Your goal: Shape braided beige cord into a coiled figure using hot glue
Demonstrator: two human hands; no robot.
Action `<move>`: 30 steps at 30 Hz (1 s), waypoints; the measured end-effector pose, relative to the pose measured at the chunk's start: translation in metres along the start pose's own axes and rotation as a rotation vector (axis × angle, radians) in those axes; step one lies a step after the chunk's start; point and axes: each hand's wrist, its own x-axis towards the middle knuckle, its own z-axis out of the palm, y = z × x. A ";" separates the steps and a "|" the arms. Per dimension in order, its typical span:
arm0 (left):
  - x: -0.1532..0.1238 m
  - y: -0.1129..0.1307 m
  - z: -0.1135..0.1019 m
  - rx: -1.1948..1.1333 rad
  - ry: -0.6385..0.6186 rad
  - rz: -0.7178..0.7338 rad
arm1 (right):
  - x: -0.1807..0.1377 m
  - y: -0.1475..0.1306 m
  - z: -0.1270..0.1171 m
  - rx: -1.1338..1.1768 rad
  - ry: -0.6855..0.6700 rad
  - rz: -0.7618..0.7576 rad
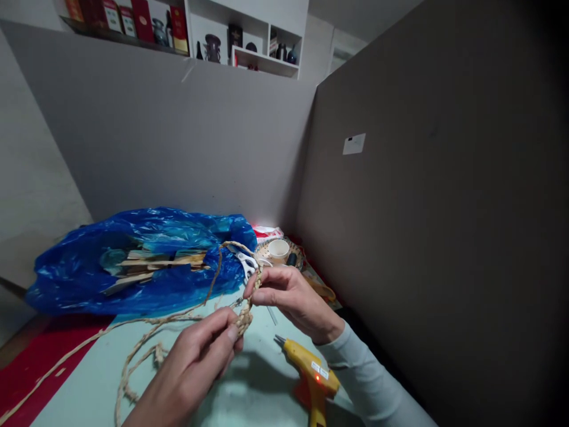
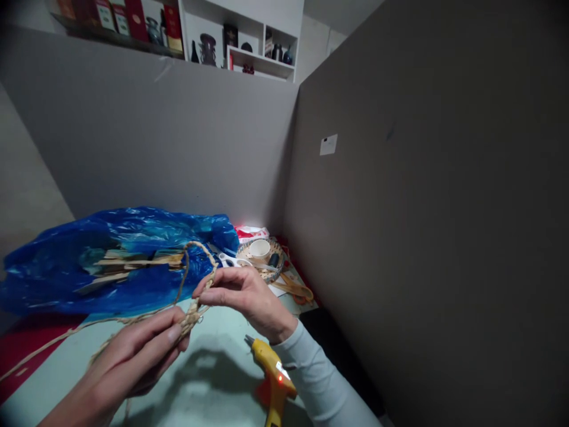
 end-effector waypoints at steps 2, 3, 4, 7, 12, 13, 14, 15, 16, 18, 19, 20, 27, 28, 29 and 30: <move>-0.001 -0.001 0.002 -0.047 0.022 -0.028 | -0.001 -0.003 0.001 0.000 -0.025 0.001; -0.001 -0.001 0.003 -0.081 0.013 -0.054 | -0.001 -0.005 0.001 -0.001 -0.043 0.000; -0.002 -0.001 0.004 -0.120 -0.008 -0.078 | -0.001 -0.007 0.002 -0.003 -0.062 -0.002; -0.003 -0.001 0.005 -0.254 -0.119 -0.148 | -0.002 -0.011 0.002 -0.011 -0.106 -0.015; -0.004 -0.007 0.002 -0.555 -0.137 -0.243 | -0.001 -0.009 0.002 -0.035 -0.096 -0.062; -0.003 -0.009 0.001 -0.600 -0.134 -0.252 | -0.001 -0.009 0.001 -0.045 -0.096 -0.071; -0.002 -0.010 0.001 -0.627 -0.136 -0.258 | -0.001 -0.009 0.000 -0.057 -0.097 -0.078; 0.000 -0.010 0.001 -0.636 -0.135 -0.259 | -0.001 -0.009 -0.001 -0.071 -0.099 -0.082; 0.001 -0.010 0.001 -0.632 -0.124 -0.251 | -0.001 -0.009 -0.002 -0.086 -0.104 -0.083; 0.004 -0.010 0.003 -0.603 -0.099 -0.219 | -0.001 -0.009 -0.003 -0.116 -0.115 -0.084; 0.005 -0.009 0.004 -0.585 -0.085 -0.205 | -0.001 -0.009 -0.003 -0.129 -0.114 -0.088; 0.005 -0.008 0.004 -0.569 -0.075 -0.196 | -0.001 -0.009 -0.002 -0.139 -0.108 -0.094; 0.003 -0.005 0.006 -0.592 -0.143 -0.207 | 0.001 0.001 0.001 -0.068 -0.119 -0.082; 0.003 -0.005 0.006 -0.595 -0.161 -0.205 | 0.001 0.001 0.001 -0.057 -0.109 -0.088; 0.002 -0.005 0.006 -0.602 -0.174 -0.207 | 0.001 0.002 0.001 -0.050 -0.099 -0.095; 0.002 -0.005 0.007 -0.620 -0.181 -0.215 | 0.001 0.001 0.001 -0.044 -0.090 -0.102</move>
